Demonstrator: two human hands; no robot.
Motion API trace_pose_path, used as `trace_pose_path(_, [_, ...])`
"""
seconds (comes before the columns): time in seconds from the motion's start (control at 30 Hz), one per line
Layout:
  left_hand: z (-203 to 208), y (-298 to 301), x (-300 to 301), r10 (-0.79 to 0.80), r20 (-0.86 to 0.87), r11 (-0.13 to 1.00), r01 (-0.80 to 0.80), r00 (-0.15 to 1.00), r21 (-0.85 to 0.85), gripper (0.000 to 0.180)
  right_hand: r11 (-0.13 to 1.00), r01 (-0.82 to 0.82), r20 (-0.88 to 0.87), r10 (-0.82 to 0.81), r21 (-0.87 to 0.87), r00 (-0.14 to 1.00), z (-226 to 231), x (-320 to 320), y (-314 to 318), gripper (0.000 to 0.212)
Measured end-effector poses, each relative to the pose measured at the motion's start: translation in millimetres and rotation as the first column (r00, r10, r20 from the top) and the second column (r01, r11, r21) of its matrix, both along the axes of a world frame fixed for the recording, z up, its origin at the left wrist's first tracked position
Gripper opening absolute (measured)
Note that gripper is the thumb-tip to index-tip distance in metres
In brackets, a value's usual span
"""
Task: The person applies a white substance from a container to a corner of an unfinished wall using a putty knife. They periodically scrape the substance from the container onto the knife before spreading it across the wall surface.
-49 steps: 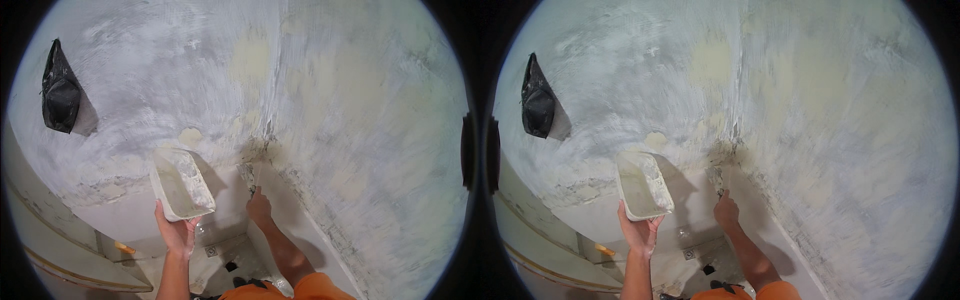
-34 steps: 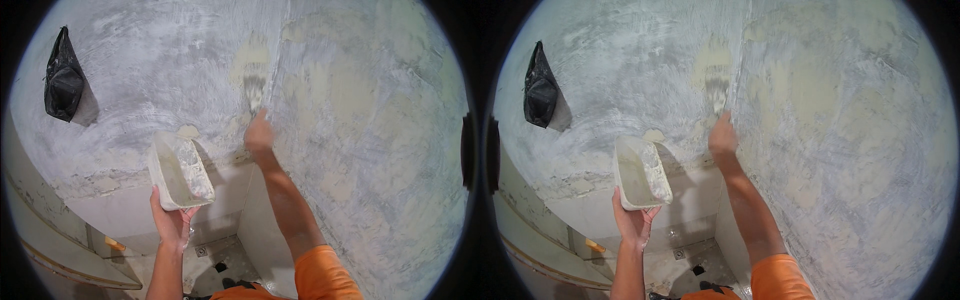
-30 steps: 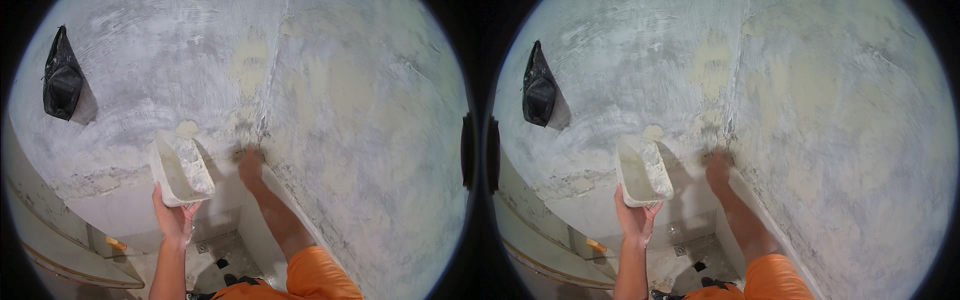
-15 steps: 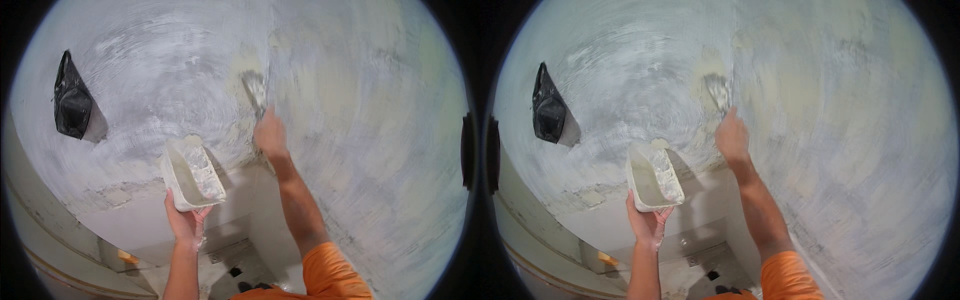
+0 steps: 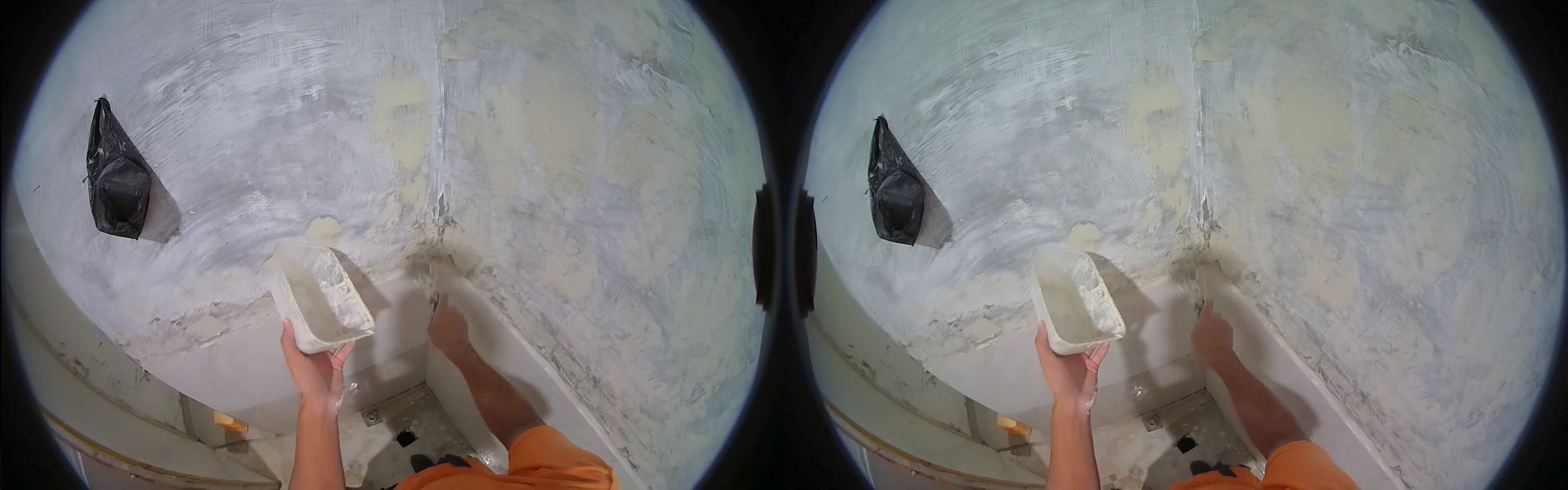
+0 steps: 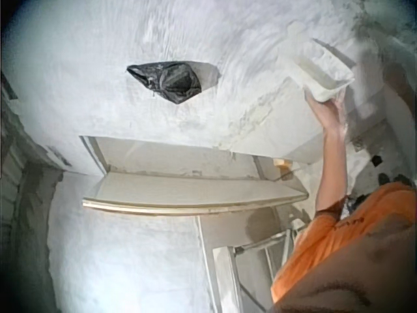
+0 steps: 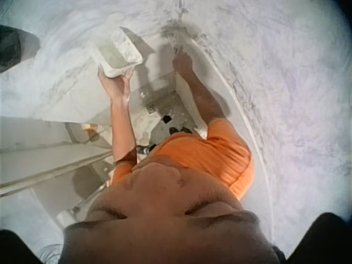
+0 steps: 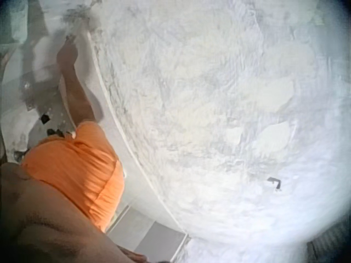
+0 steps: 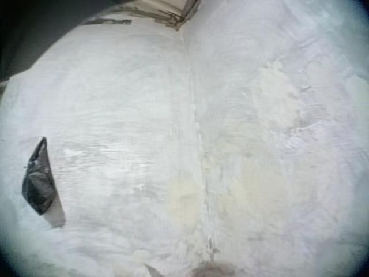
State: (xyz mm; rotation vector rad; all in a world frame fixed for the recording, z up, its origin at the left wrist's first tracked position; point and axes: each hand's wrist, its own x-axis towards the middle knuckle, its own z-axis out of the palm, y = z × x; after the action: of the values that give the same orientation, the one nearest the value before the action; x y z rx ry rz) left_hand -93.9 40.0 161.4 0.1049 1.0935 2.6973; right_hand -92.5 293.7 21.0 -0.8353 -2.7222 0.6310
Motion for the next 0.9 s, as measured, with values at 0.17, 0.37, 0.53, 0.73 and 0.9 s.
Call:
trace_pose_path(0.17, [18, 4, 4, -0.06, -0.029, 0.998, 0.059, 0.998, -0.018, 0.062, 0.967, 0.103, -0.473, 0.02, 0.233, 0.881, 127, -51, 27, 0.057])
trace_pose_path(0.37, [16, 4, 9, -0.006, -0.065, 0.997, 0.002, 0.998, -0.074, 0.064, 0.984, 0.1, -0.538, -0.003, 0.151, 0.843, 200, -105, 38, 0.052])
trace_pose_path(0.53, [-7, 14, -2, -0.03, -0.001, 0.999, 0.03, 1.0, -0.021, 0.064, 0.953, 0.108, -0.348, -0.003, 0.283, 0.937, -15, -106, 30, 0.053])
trace_pose_path(0.73, [-4, 3, -2, 0.036, 0.009, 0.998, -0.036, 0.999, -0.059, 0.067, 0.999, -0.018, 0.027, 0.019, -0.036, 0.999, -40, -24, 3, 0.061])
trace_pose_path(0.9, [6, 8, 4, -0.007, -0.028, 0.996, 0.004, 1.0, -0.093, 0.071, 0.996, 0.074, -0.272, -0.056, 0.054, 0.961, 64, -29, 28, 0.06])
